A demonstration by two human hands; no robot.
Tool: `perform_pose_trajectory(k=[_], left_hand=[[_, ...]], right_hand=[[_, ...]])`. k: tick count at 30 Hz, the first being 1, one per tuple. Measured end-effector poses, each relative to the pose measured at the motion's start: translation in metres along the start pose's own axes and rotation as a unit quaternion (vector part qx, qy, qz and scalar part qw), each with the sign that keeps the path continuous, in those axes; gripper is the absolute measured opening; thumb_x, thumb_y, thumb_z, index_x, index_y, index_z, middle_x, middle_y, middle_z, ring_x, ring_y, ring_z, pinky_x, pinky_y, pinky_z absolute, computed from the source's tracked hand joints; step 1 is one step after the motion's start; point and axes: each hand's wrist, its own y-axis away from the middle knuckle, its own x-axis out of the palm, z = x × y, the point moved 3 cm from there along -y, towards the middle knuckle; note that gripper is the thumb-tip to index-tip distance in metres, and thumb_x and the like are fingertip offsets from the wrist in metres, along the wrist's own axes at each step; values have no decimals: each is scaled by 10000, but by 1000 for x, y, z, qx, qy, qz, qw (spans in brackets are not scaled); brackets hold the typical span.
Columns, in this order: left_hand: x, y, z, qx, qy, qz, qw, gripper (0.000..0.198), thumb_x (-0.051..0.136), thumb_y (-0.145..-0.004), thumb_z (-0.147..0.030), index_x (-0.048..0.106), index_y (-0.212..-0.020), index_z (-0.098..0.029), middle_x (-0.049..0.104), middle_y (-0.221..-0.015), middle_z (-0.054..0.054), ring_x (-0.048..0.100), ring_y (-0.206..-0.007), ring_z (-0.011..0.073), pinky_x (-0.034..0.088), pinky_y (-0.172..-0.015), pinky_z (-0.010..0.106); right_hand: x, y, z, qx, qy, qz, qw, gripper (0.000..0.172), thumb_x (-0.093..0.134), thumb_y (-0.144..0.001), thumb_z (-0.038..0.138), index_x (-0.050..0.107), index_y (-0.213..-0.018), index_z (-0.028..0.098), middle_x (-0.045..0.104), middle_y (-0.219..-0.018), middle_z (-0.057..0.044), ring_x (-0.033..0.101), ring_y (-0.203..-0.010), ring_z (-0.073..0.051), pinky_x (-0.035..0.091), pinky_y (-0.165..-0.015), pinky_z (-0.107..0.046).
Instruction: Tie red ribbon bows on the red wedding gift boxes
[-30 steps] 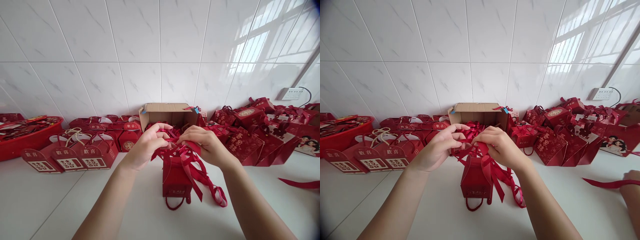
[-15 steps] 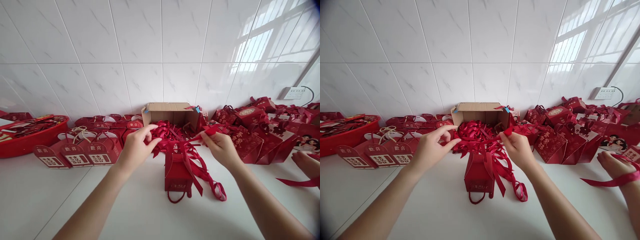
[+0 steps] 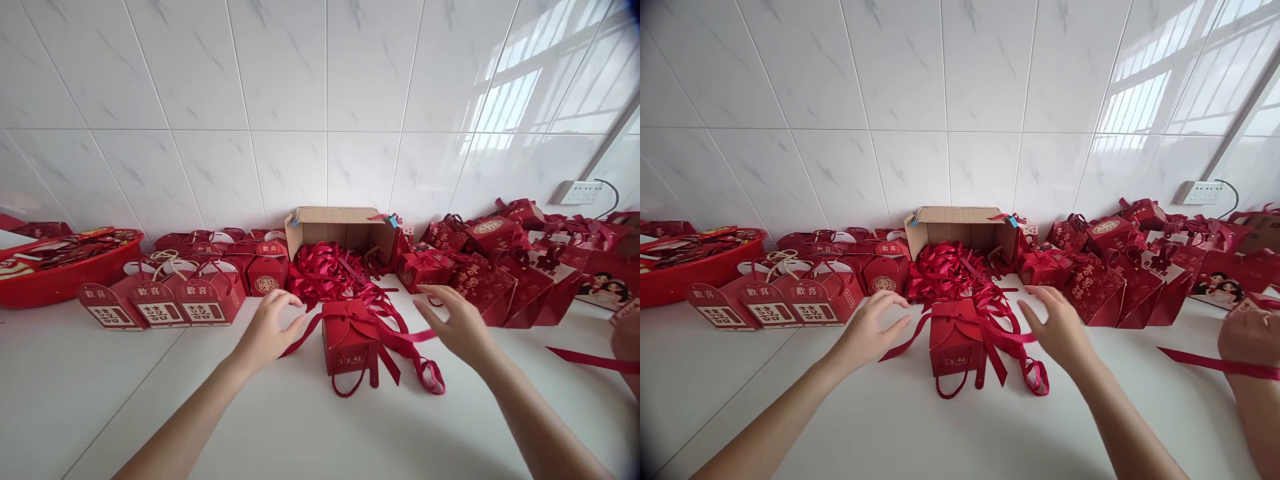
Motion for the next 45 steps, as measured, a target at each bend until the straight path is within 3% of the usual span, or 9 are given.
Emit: perform_pose_trajectory(k=[6,12,19,26,32,35,38,42,45], left_hand=[[43,-11,-20,-78,188,57,977,218,611,-762,-339,515,-917,-220,565,-1054,54,552,-1048,211,449,-925,359],[48,-9,-16,-163,194,48,966,409,699,-666,-376,467,-966,-225,534,-1069,54,535,-1001,216,449,-813,315],[49,-2,-20,-220,311,227,896,440,508,-793,-581,439,-601,-191,417,-597,-39,379,-562,114,302,-556,250],[43,-3,-13,-192,395,216,872,383,649,-740,-385,414,-529,-168,386,-589,-45,318,-539,85,220,-496,225],[39,-2,-9,-175,346,244,889,344,613,-748,-384,452,-523,-181,451,-606,-25,416,-564,105,336,-537,234],[29,-5,-10,-177,316,200,910,215,603,-773,-409,612,-751,-196,611,-830,27,581,-833,177,448,-754,295],[19,-9,-21,-180,276,109,938,346,631,-766,-432,596,-1049,-235,583,-1200,78,508,-1166,245,399,-959,376],[24,-14,-58,-73,170,56,981,488,717,-687,-414,526,-1109,-260,558,-1236,80,481,-1194,279,350,-1007,436],[30,-19,-78,3,66,-63,996,419,686,-704,-322,492,-1065,-238,582,-1144,84,511,-1121,283,330,-981,474]], right_hand=[[40,-6,61,-71,-150,202,965,304,441,-893,449,642,-979,238,675,-967,-54,627,-824,-200,479,-723,-319],[73,-5,47,19,-221,209,952,289,567,-803,447,518,-958,208,592,-902,-18,491,-578,-107,415,-564,-263],[75,1,39,122,-302,288,900,443,535,-795,596,459,-644,186,470,-602,28,407,-528,-100,312,-490,-232],[69,-3,26,108,-450,357,812,414,656,-772,489,434,-616,176,341,-544,76,232,-483,-60,176,-466,-222],[58,-2,19,122,-529,387,745,311,712,-759,379,546,-626,152,425,-565,52,358,-512,-64,300,-510,-217],[48,-1,30,124,-585,357,718,204,703,-770,351,642,-731,160,531,-657,12,476,-587,-87,399,-582,-228],[39,-3,44,118,-599,305,731,178,681,-786,352,679,-764,175,577,-706,-10,538,-644,-115,452,-640,-250],[32,-6,62,88,-567,293,765,226,684,-776,384,686,-882,184,644,-800,-37,599,-713,-151,492,-707,-292],[28,-8,71,47,-561,284,776,224,687,-781,377,632,-896,193,657,-815,-22,611,-737,-134,485,-712,-268]])
